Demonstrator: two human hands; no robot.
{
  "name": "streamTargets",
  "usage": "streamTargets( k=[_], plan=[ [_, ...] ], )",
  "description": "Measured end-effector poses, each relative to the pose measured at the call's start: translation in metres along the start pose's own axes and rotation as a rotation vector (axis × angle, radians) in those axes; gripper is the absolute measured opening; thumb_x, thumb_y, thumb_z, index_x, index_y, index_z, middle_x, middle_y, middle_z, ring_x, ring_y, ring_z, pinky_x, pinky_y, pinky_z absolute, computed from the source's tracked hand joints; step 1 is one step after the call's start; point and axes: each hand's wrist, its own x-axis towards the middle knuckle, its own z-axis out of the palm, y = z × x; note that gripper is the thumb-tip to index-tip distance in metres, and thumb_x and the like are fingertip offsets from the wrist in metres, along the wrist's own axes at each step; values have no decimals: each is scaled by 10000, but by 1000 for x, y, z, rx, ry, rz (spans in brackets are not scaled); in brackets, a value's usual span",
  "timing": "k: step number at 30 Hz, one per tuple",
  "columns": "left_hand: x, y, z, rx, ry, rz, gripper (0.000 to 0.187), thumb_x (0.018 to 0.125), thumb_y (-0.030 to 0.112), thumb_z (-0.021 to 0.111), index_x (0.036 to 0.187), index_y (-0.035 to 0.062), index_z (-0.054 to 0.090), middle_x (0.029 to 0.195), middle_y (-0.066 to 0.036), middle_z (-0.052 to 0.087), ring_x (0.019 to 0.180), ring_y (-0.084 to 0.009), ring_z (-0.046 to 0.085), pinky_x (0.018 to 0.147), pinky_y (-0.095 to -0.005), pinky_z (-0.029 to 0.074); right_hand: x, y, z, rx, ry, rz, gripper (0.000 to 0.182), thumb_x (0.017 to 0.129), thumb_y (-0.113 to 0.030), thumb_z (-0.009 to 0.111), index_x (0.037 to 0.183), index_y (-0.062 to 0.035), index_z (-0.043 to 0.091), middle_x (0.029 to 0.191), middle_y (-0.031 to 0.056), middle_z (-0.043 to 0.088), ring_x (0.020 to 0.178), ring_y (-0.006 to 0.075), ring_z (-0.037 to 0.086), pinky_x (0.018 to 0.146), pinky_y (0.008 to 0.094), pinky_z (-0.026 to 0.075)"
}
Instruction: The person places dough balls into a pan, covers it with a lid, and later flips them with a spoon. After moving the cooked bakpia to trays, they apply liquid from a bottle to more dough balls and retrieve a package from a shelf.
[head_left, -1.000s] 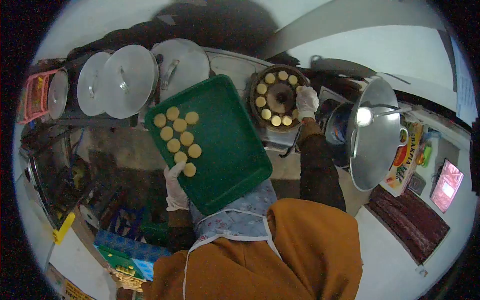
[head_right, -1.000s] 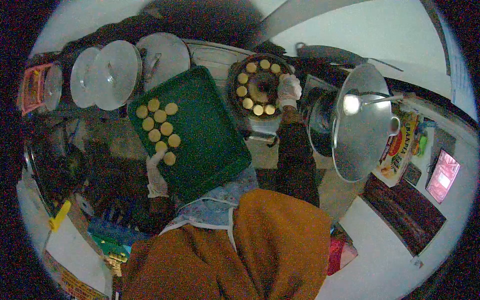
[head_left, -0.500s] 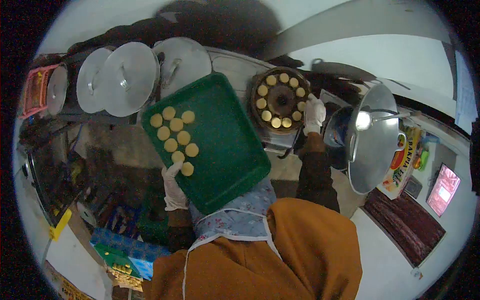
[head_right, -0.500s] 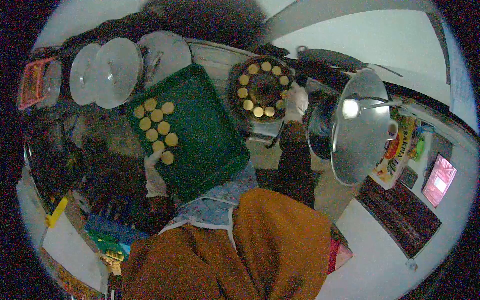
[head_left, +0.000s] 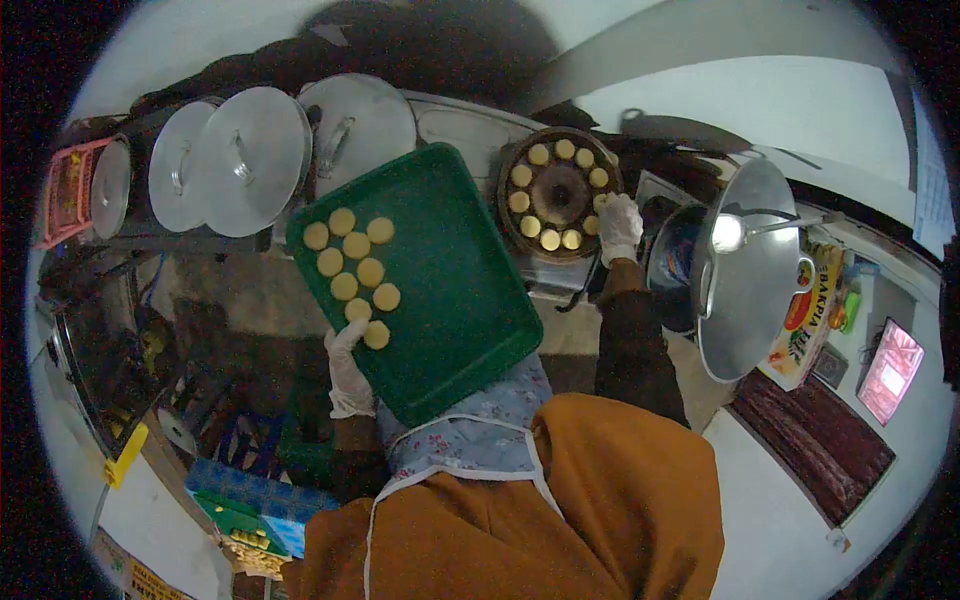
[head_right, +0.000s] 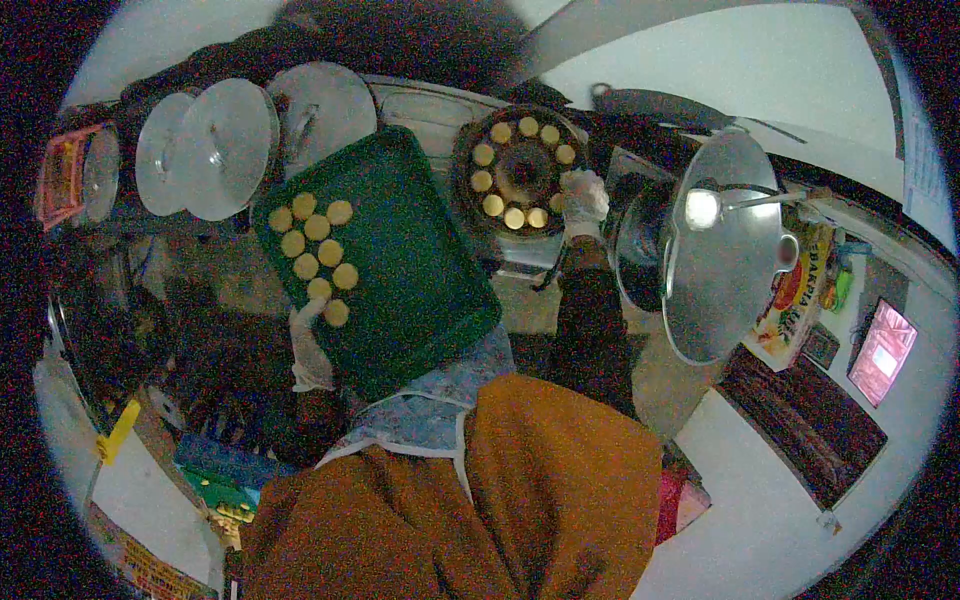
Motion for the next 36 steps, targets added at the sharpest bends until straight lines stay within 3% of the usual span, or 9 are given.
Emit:
streamTargets(
  k=[2,9,12,18,21,27,30,33,36],
  plan=[
    [7,63,22,-547,109,-504,383,853,202,677,1197,62,583,1144,-60,617,1056,-206,621,921,-359,524,3,4,8,-2,49,-15,191,882,-264,652,976,-100,675,937,142,665,917,363,666,746,472,545],
    [6,65,21,-572,95,-500,406,843,210,675,1205,55,574,1147,-52,616,1027,-201,632,902,-352,534,-20,16,27,83,111,36,168,835,-307,690,865,-143,671,877,93,671,812,318,685,646,470,564],
    [9,77,22,-542,53,-489,409,844,219,672,1207,59,574,1155,-53,613,1025,-199,632,894,-351,536,-34,16,27,148,78,-222,214,864,-256,667,1046,-144,675,916,142,640,870,372,646,733,490,535],
    [7,60,16,-521,71,-453,424,844,244,667,1215,61,571,1166,-61,605,1061,-200,616,902,-357,532,-37,9,24,3,118,-223,217,878,-282,657,1024,-123,683,853,150,631,843,379,644,733,492,542],
    [5,56,17,-516,36,-388,432,840,245,672,1215,59,569,1165,-64,605,1068,-201,613,904,-358,531,-41,-1,11,50,44,-41,220,869,-267,663,1039,-130,689,844,136,626,874,354,645,737,484,544],
    [3,67,19,-499,3,-401,425,844,239,676,1214,60,568,1147,-55,613,1043,-201,623,897,-355,533,-52,0,14,294,195,-449,368,840,-267,701,1186,-144,698,884,135,621,914,364,631,772,465,531],
    [5,66,19,-504,17,-402,416,844,233,677,1209,64,573,1139,-49,615,1033,-198,626,890,-354,535,-56,-2,37,189,-5,-291,315,877,-360,689,1135,-180,670,895,112,635,864,355,652,697,478,549],
    [5,59,17,-550,59,-451,402,845,233,679,1200,68,585,1135,-48,613,1036,-196,624,891,-354,533,-59,-4,31,52,29,-374,329,859,-355,708,1147,-200,672,902,90,613,856,332,656,692,454,551],
    [3,61,18,-599,56,-493,400,854,254,680,1199,70,595,1141,-52,605,1058,-196,612,911,-355,520,-59,2,42,97,303,-510,337,844,-330,728,1155,-211,672,933,78,601,861,304,656,647,435,550]
  ],
)
